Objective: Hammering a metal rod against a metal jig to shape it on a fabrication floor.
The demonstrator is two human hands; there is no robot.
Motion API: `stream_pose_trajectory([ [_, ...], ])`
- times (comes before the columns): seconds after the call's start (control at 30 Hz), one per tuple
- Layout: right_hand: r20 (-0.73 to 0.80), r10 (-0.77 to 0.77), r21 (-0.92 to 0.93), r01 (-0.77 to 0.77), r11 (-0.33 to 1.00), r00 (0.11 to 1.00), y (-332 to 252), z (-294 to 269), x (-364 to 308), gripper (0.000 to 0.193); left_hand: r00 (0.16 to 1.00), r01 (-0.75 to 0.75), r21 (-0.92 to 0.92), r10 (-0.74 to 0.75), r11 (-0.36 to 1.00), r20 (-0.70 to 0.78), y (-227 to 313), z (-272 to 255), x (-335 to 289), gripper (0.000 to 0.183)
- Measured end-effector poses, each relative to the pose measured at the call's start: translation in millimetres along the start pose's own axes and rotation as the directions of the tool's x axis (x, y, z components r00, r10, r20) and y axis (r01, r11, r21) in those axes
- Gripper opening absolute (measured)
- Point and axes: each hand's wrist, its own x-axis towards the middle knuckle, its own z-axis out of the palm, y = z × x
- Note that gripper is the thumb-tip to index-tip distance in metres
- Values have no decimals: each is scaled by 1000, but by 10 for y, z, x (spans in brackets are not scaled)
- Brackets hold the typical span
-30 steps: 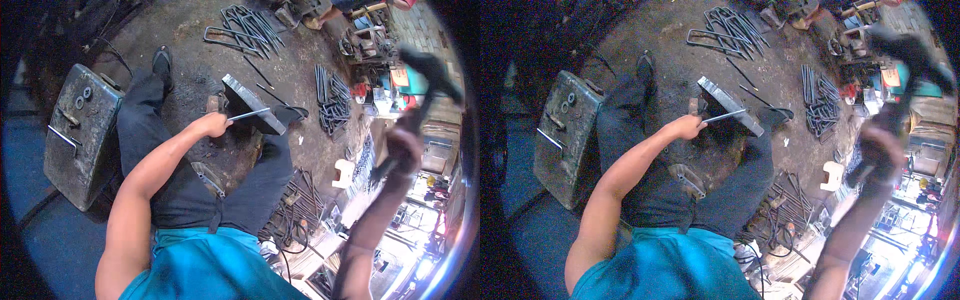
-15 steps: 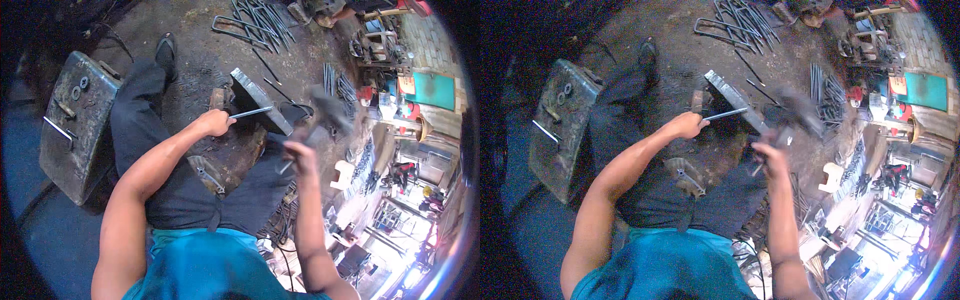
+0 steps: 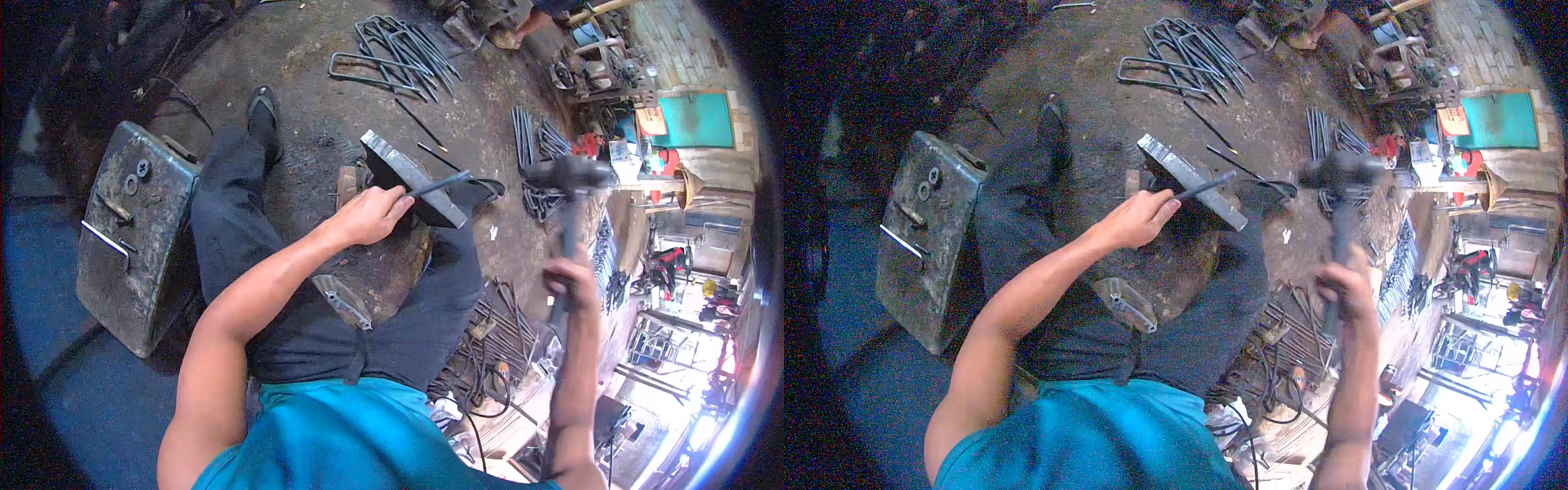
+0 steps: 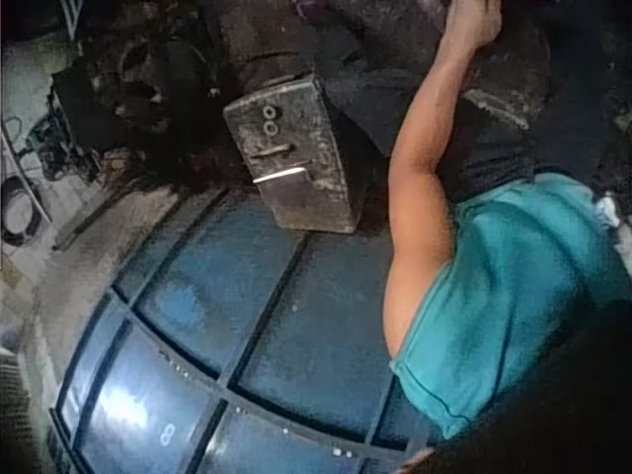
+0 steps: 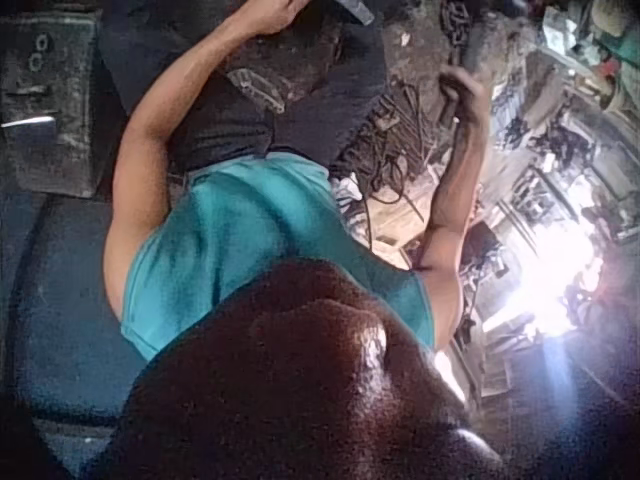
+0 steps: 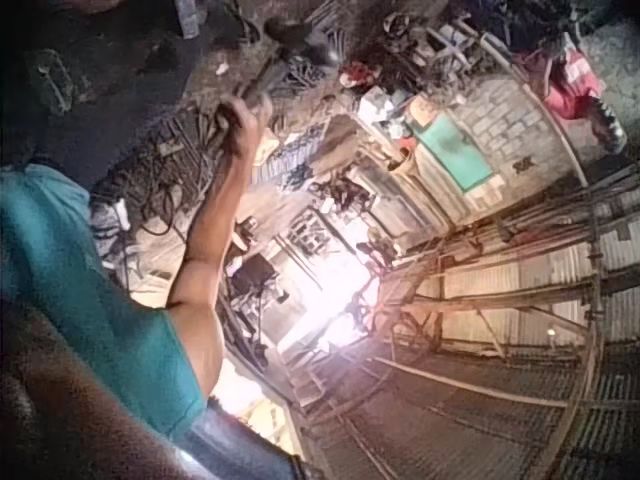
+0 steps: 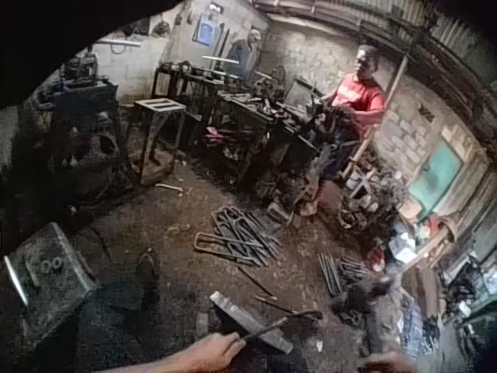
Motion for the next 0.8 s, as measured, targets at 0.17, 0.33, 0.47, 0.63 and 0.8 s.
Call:
stream_pose_trajectory([
  [0.17,195,-732,172,712,681,653,-861,-549,-515,39,913,358,271,-396,894,101,-721,442,109,57],
  [0.33,311,-935,390,873,292,174,-1132,112,-110,10,882,419,219,-452,881,131,-655,419,192,55],
  [0.47,126,-785,48,787,615,606,218,605,382,11,886,401,242,-441,884,144,-611,379,192,51],
  [0.63,213,373,-123,-354,927,903,1393,1075,992,19,933,295,202,-327,934,149,-902,342,5,48],
  [0.8,388,503,202,-604,771,772,1542,523,1016,21,878,406,275,-455,872,147,-587,95,-174,44],
])
